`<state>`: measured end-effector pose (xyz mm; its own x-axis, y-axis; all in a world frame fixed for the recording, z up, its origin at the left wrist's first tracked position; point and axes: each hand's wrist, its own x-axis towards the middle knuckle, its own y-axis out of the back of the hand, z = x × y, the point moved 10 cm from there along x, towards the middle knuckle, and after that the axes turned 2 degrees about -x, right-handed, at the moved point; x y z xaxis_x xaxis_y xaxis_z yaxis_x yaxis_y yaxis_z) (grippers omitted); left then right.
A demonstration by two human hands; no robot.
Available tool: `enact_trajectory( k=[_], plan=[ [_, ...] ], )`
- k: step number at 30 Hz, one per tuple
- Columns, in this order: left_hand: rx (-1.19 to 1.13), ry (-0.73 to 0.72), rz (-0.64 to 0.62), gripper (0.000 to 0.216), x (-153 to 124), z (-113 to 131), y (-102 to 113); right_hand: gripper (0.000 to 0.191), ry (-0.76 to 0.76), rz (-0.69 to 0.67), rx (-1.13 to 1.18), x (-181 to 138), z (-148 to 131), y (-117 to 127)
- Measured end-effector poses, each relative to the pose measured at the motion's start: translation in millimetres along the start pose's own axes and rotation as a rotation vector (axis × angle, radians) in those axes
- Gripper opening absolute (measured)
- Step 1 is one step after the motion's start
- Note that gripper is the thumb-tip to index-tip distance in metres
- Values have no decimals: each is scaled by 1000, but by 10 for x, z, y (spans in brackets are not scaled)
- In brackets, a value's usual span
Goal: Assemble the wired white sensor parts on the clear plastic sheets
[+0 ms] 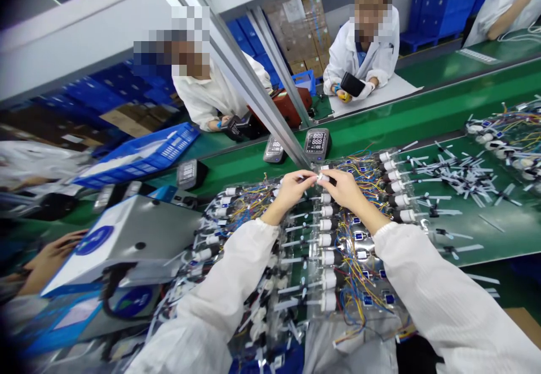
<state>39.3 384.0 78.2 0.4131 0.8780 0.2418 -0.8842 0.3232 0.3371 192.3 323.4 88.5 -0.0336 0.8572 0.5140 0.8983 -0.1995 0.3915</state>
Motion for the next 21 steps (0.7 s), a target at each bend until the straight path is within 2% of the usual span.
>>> enact_trajectory(
  k=[8, 17, 21],
  plan=[
    [-76, 20, -24, 24, 7, -32, -33, 27, -11, -6, 63, -13, 22, -10],
    [87, -125, -66, 19, -38, 167, -60, 27, 68, -41, -34, -49, -9, -63],
    [77, -90, -73, 20, -16, 111, -66, 27, 46, -28, -37, -50, 38, -55]
  ],
)
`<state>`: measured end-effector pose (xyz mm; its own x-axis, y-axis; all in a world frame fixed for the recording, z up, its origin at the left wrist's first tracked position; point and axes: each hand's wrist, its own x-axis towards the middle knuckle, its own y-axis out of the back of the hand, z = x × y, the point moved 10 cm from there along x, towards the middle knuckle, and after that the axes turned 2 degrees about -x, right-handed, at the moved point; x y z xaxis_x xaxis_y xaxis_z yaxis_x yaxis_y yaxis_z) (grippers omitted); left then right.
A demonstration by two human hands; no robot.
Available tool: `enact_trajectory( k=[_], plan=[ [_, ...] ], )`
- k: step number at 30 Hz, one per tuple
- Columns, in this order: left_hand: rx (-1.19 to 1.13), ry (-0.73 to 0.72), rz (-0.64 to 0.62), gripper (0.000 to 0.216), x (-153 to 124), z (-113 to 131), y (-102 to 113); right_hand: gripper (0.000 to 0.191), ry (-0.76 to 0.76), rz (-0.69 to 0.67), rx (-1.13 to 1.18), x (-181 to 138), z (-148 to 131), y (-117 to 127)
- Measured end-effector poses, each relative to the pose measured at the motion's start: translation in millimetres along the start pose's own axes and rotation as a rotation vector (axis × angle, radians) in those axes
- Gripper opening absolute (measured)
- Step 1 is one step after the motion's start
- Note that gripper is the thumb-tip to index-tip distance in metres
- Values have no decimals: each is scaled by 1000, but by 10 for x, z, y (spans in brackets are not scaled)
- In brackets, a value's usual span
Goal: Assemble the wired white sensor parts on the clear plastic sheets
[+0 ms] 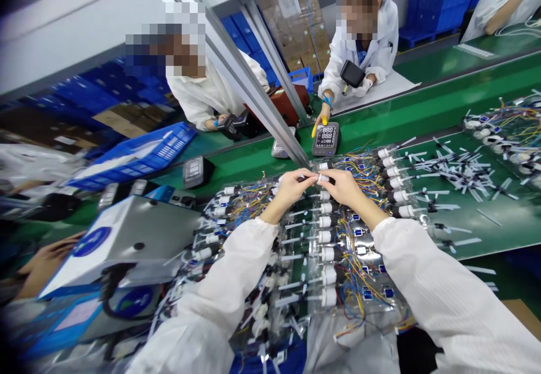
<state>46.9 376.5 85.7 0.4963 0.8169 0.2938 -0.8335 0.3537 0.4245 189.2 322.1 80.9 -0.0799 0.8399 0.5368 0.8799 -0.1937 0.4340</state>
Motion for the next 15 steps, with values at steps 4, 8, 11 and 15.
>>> enact_trajectory(
  k=[4, 8, 11, 15],
  plan=[
    [-33, 10, 37, 21, 2, -6, 45, 28, 8, 19, -2, 7, -20, 33],
    [-36, 0, 74, 20, -19, 28, 88, 28, 26, -15, -5, 7, -60, 15],
    [-63, 51, 106, 25, -36, -30, 111, 29, 23, -20, -3, 3, -66, 14],
    [-74, 70, 117, 29, -43, -65, 109, 29, 27, -28, -3, -2, -78, 8]
  ],
)
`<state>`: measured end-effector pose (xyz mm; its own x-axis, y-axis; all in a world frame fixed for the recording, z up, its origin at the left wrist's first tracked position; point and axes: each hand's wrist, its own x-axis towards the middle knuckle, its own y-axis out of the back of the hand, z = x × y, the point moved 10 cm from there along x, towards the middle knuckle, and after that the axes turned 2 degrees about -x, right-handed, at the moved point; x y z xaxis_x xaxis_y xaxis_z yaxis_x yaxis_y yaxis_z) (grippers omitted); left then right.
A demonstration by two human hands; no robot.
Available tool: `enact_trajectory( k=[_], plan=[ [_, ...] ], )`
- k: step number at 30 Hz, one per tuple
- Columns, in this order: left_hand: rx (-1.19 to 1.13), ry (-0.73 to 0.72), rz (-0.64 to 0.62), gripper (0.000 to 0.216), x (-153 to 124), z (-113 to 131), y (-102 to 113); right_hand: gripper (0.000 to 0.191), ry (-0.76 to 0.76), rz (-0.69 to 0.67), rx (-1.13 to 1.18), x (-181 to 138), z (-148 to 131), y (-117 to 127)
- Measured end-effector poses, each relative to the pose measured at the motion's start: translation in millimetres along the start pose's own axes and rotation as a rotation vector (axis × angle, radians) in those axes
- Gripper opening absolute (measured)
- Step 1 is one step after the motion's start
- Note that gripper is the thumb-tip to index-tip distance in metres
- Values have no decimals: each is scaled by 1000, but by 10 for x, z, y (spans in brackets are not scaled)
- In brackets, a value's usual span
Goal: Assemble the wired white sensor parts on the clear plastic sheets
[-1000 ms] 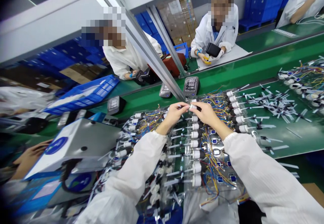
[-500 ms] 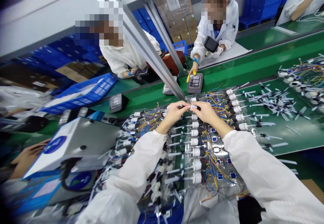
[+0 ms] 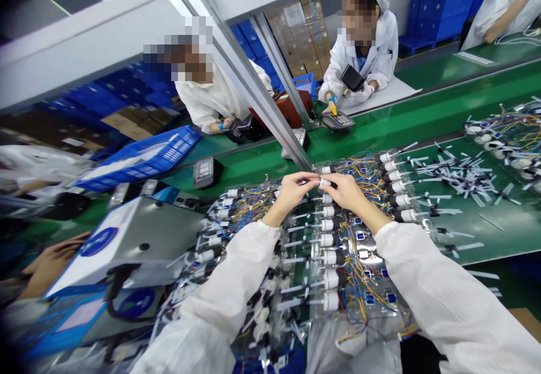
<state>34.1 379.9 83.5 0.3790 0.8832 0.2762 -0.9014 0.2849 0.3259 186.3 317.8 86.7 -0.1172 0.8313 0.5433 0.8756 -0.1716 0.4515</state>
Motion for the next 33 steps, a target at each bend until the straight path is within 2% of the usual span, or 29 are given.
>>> enact_trajectory(
  k=[10, 17, 26, 30, 33],
  plan=[
    [24, 33, -28, 24, 2, -9, -21, 28, 69, 9, -3, -8, -65, -10],
    [37, 20, -4, 29, 4, 12, 10, 28, -6, 41, 45, 3, -29, 28],
    [45, 4, 4, 28, 7, 5, 16, 28, 12, 45, 23, -1, -18, 27],
    [63, 27, -9, 27, 6, -64, 19, 27, 21, 25, 23, -11, -42, 21],
    [96, 28, -67, 24, 3, -112, -39, 25, 21, -45, -27, 3, -27, -34]
  ],
)
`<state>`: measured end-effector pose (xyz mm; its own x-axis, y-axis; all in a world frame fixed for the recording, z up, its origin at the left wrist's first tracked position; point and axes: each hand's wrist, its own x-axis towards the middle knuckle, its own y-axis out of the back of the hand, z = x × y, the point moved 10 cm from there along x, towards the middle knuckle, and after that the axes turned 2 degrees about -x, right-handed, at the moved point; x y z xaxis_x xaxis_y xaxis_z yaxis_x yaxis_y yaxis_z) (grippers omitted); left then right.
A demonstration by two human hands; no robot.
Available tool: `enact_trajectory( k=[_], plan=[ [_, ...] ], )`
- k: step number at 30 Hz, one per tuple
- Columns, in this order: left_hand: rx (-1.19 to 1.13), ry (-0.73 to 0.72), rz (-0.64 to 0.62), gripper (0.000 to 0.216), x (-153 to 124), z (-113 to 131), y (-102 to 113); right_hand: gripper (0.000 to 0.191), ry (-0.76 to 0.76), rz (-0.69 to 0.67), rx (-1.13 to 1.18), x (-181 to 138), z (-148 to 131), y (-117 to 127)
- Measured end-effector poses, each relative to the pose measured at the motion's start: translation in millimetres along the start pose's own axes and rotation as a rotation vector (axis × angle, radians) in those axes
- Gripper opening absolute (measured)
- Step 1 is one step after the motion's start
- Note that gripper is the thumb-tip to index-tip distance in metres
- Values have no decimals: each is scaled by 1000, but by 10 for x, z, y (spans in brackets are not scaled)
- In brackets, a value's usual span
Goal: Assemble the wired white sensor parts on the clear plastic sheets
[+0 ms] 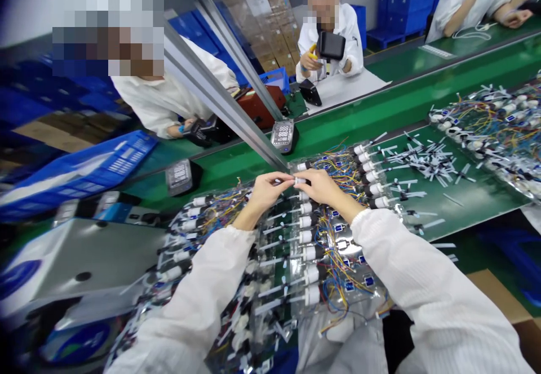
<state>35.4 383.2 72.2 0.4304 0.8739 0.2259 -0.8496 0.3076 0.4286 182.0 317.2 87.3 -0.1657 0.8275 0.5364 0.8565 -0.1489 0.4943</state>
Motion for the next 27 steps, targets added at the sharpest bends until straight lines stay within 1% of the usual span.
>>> enact_trajectory(
  k=[3, 5, 7, 9, 10, 12, 13, 15, 16, 17, 19, 20, 21, 22, 23, 25, 27],
  plan=[
    [50, -31, -48, 21, 2, 9, -63, 25, -8, -95, -149, 22, 36, -110],
    [63, -39, -41, 24, 11, 10, -56, 24, -31, -115, -262, 36, 38, -141],
    [57, -24, -52, 31, 25, -20, -57, 23, -45, -111, -340, 55, -35, -113],
    [73, -17, -86, 34, 40, -64, -78, 22, -27, -105, -404, 88, -204, -5],
    [98, -22, -105, 33, 48, -83, -92, 21, -9, -98, -449, 111, -314, 98],
    [155, -45, -130, 28, 60, -109, -116, 19, 29, -54, -548, 157, -542, 441],
    [178, -59, -133, 27, 63, -114, -121, 19, 34, -11, -587, 171, -633, 692],
    [212, -87, -123, 25, 63, -99, -119, 19, 0, 97, -616, 136, -707, 1314],
    [224, -97, -113, 24, 61, -81, -111, 19, -44, 148, -624, 74, -671, 1654],
    [232, -104, -103, 23, 58, -61, -101, 20, -113, 196, -634, -29, -578, 1996],
    [241, -105, -93, 22, 50, -20, -89, 21, -328, 243, -702, -363, -235, 2596],
    [241, -104, -94, 22, 48, -2, -87, 20, -435, 198, -748, -574, -23, 2784],
    [244, -104, -98, 23, 48, 16, -89, 20, -529, 98, -771, -803, 204, 2873],
    [247, -106, -104, 23, 48, 33, -93, 22, -609, -7, -759, -1052, 417, 2896],
    [251, -110, -109, 24, 51, 48, -97, 22, -645, -79, -718, -1286, 571, 2878],
    [260, -118, -117, 25, 56, 72, -103, 18, -641, -99, -700, -1666, 718, 2826],
    [273, -125, -123, 25, 55, 91, -107, 18, -616, -119, -678, -1933, 792, 2687]
  ],
)
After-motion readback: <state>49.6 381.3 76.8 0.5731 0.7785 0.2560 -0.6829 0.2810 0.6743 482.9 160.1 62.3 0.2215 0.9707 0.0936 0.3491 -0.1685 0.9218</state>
